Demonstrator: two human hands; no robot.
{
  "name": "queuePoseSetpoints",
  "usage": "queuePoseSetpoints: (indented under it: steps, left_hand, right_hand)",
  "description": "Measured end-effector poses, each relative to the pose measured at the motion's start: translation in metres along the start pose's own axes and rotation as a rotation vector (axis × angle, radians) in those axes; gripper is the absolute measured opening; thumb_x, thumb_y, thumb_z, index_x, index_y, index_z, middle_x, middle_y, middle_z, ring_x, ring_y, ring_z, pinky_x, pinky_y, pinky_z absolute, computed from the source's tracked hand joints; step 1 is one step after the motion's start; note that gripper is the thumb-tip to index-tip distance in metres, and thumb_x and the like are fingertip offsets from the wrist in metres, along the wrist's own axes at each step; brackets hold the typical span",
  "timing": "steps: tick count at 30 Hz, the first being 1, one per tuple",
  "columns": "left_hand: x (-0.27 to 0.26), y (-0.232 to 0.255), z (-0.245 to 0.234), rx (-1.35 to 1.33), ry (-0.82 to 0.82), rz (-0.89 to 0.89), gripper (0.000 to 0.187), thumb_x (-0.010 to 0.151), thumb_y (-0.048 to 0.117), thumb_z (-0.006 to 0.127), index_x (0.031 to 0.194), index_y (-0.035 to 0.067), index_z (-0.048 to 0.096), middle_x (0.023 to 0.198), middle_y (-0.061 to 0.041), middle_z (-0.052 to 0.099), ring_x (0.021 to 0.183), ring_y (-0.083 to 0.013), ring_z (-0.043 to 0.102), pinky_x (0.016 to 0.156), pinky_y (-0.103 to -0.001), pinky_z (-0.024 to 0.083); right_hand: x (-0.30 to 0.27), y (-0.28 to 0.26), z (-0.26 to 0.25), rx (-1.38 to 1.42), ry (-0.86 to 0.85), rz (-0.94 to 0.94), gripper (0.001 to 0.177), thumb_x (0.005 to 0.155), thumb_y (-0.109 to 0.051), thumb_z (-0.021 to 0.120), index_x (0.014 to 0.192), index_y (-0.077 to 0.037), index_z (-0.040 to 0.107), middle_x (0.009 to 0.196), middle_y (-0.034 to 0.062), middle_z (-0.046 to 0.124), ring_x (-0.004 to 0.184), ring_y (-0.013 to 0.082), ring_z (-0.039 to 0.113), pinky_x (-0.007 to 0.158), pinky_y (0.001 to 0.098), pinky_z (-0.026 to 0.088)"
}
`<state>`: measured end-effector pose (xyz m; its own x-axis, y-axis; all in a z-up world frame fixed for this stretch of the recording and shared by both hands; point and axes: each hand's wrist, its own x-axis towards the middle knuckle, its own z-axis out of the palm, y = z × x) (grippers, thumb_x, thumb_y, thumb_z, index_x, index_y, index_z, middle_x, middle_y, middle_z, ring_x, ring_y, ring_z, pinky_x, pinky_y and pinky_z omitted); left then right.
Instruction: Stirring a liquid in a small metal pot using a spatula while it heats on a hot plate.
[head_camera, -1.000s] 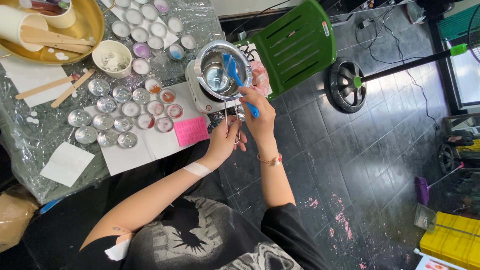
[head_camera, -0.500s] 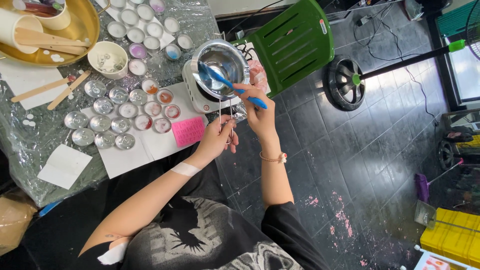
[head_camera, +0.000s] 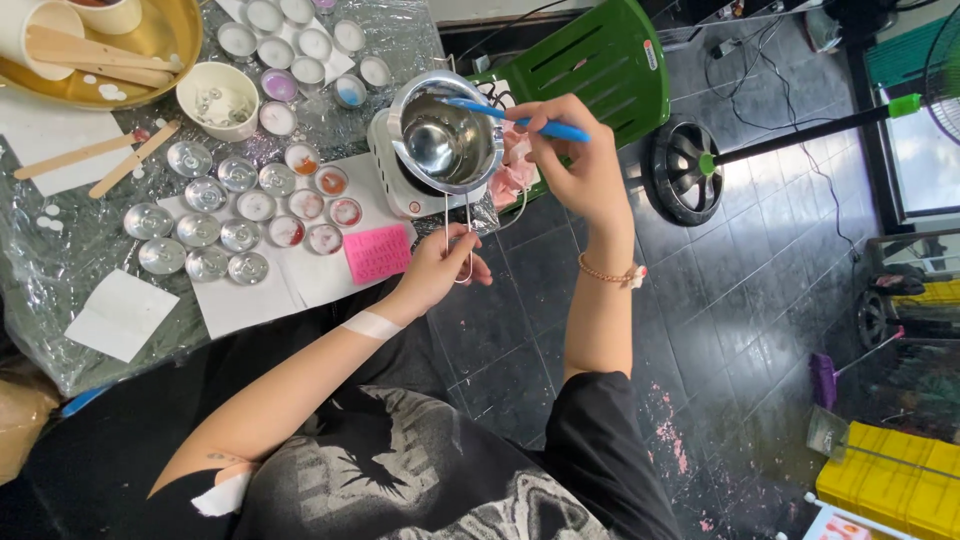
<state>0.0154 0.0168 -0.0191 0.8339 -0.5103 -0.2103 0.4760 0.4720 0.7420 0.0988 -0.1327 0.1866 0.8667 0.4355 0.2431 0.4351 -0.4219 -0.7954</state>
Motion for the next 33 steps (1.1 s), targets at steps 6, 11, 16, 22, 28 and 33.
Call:
queuePoseSetpoints:
  steps: [6, 11, 16, 22, 28, 33]
  left_hand:
    - [0.005, 0.005, 0.006, -0.122, 0.02, -0.023, 0.032, 0.109, 0.034, 0.052, 0.091, 0.008, 0.056, 0.073, 0.0, 0.059, 0.061, -0.0135, 0.068, 0.056, -0.025, 0.048]
    - [0.007, -0.005, 0.022, -0.157, 0.142, 0.067, 0.035, 0.107, 0.035, 0.05, 0.085, 0.008, 0.053, 0.066, 0.002, 0.05, 0.051, -0.0118, 0.059, 0.05, -0.027, 0.047]
    - [0.01, -0.007, 0.034, -0.093, 0.272, 0.138, 0.037, 0.107, 0.034, 0.05, 0.083, 0.006, 0.055, 0.063, 0.002, 0.048, 0.046, -0.0116, 0.056, 0.046, -0.027, 0.042]
    - [0.008, -0.001, 0.042, -0.107, 0.333, 0.154, 0.039, 0.106, 0.035, 0.052, 0.081, 0.005, 0.056, 0.062, 0.002, 0.049, 0.045, -0.0102, 0.053, 0.044, -0.026, 0.04]
    - [0.014, -0.009, 0.039, -0.156, 0.325, 0.147, 0.038, 0.107, 0.034, 0.053, 0.081, 0.006, 0.055, 0.062, 0.002, 0.047, 0.046, -0.0095, 0.051, 0.044, -0.026, 0.039]
    - [0.015, -0.012, 0.04, -0.172, 0.328, 0.154, 0.039, 0.107, 0.034, 0.052, 0.08, 0.007, 0.054, 0.061, 0.002, 0.047, 0.046, -0.0093, 0.049, 0.044, -0.026, 0.036]
  right_hand:
    - [0.027, 0.003, -0.012, -0.138, -0.109, -0.071, 0.006, 0.109, 0.006, 0.064, 0.112, 0.002, 0.061, 0.118, 0.0144, 0.075, 0.106, 0.0164, 0.07, 0.094, 0.0316, 0.059]
    - [0.038, -0.011, -0.006, -0.283, -0.126, -0.057, 0.006, 0.105, 0.004, 0.066, 0.11, 0.002, 0.064, 0.111, 0.0099, 0.076, 0.098, 0.0149, 0.073, 0.087, 0.0293, 0.06]
    - [0.038, -0.01, -0.008, -0.272, -0.131, 0.009, 0.006, 0.107, 0.004, 0.062, 0.112, 0.001, 0.061, 0.11, 0.0091, 0.075, 0.093, 0.0125, 0.069, 0.085, 0.0268, 0.061]
    - [0.037, -0.005, -0.007, -0.309, -0.076, 0.041, 0.002, 0.111, -0.002, 0.06, 0.11, 0.0, 0.061, 0.105, 0.0071, 0.077, 0.089, 0.0109, 0.072, 0.08, 0.0262, 0.061]
    - [0.032, -0.006, 0.001, -0.319, -0.011, 0.054, 0.004, 0.11, -0.004, 0.061, 0.11, 0.0, 0.059, 0.101, 0.0078, 0.077, 0.083, 0.0106, 0.07, 0.075, 0.0254, 0.058]
    - [0.032, -0.013, 0.011, -0.381, 0.006, 0.051, 0.007, 0.111, -0.006, 0.059, 0.109, 0.0, 0.056, 0.097, 0.0074, 0.076, 0.076, 0.009, 0.069, 0.069, 0.0232, 0.058]
